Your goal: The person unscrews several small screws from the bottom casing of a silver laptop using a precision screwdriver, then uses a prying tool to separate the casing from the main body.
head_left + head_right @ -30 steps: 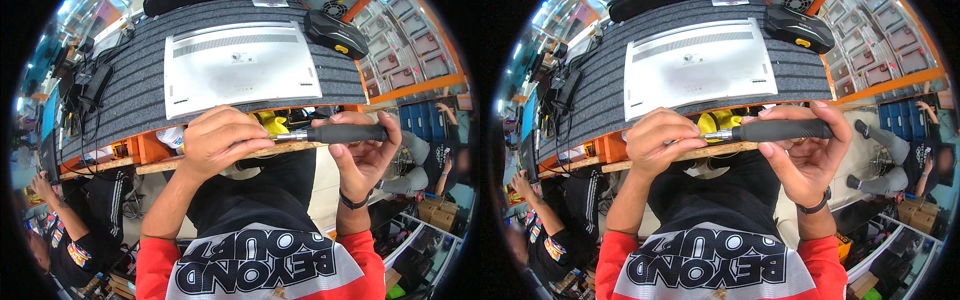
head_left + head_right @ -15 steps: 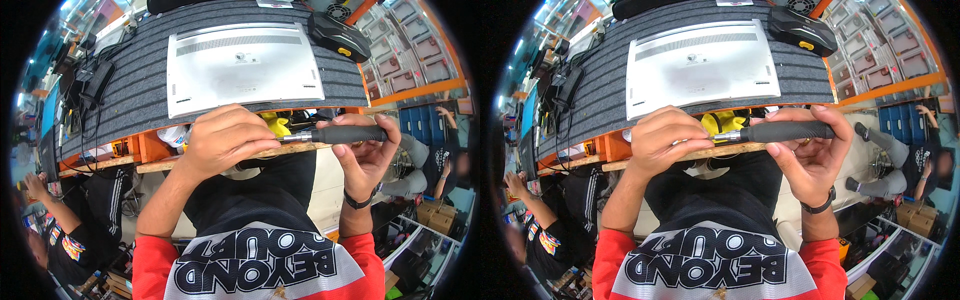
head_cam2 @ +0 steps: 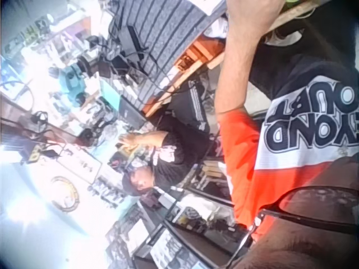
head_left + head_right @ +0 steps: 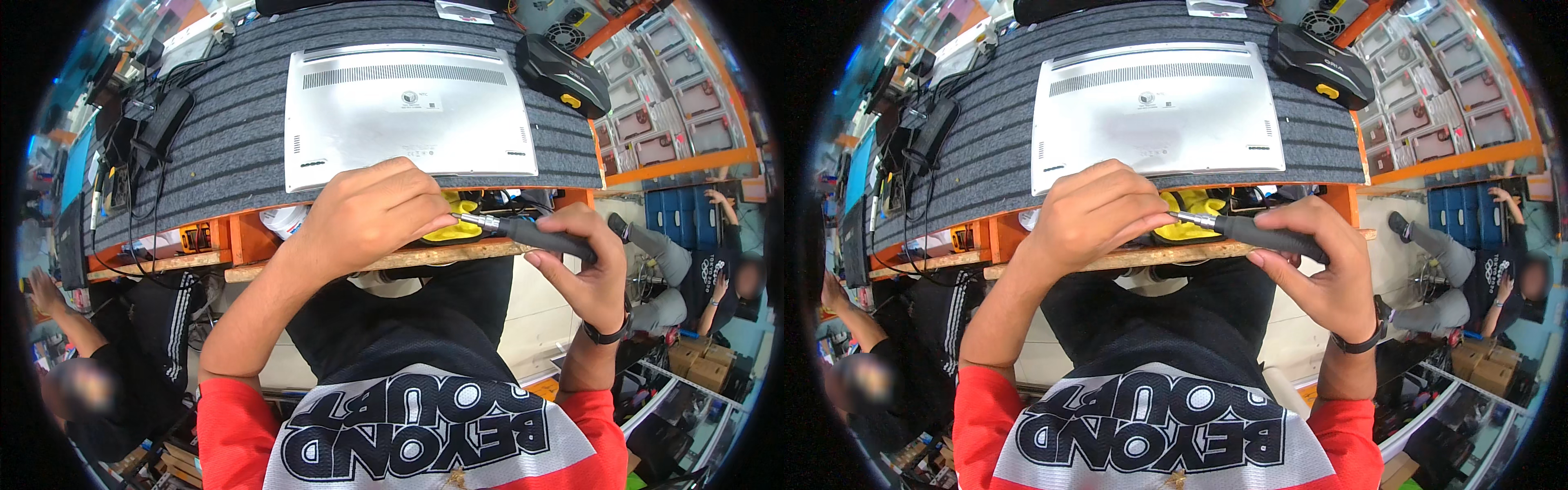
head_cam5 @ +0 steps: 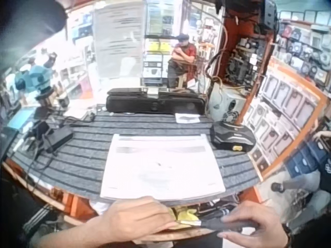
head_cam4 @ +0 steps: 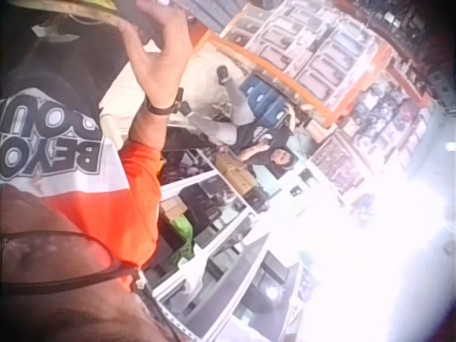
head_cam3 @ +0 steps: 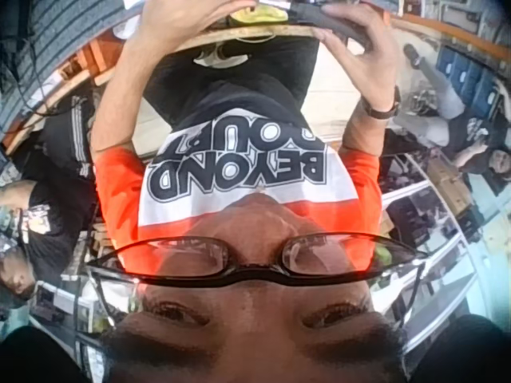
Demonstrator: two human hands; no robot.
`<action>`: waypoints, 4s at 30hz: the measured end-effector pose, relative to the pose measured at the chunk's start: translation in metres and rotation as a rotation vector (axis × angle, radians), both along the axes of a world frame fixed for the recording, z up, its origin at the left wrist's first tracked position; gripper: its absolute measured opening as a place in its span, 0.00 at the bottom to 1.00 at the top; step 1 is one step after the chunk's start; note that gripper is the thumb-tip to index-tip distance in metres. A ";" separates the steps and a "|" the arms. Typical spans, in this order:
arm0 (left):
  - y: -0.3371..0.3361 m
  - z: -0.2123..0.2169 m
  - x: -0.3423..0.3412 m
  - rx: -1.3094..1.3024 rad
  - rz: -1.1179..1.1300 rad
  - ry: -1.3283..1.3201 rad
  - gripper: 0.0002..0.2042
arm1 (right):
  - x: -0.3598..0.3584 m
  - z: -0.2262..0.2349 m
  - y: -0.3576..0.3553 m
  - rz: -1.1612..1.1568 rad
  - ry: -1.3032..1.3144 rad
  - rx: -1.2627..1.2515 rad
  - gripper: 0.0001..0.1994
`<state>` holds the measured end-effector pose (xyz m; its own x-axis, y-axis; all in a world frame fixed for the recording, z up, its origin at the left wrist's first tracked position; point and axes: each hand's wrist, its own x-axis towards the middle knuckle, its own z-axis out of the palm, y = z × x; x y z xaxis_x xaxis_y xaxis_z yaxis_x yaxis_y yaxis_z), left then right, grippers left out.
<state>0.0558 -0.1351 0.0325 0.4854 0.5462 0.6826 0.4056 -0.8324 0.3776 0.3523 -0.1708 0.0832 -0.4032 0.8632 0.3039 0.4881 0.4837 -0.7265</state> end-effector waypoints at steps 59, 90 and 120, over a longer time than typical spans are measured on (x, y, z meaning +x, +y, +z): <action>0.014 0.024 -0.025 -0.894 -0.154 -0.251 0.07 | -0.016 0.011 0.005 0.095 0.004 0.238 0.20; 0.031 0.025 -0.017 -0.490 -0.090 -0.027 0.08 | -0.004 -0.009 0.019 0.034 0.092 0.199 0.18; 0.024 0.019 -0.014 -0.445 -0.156 -0.266 0.11 | -0.003 -0.009 -0.001 -0.132 0.383 -0.296 0.17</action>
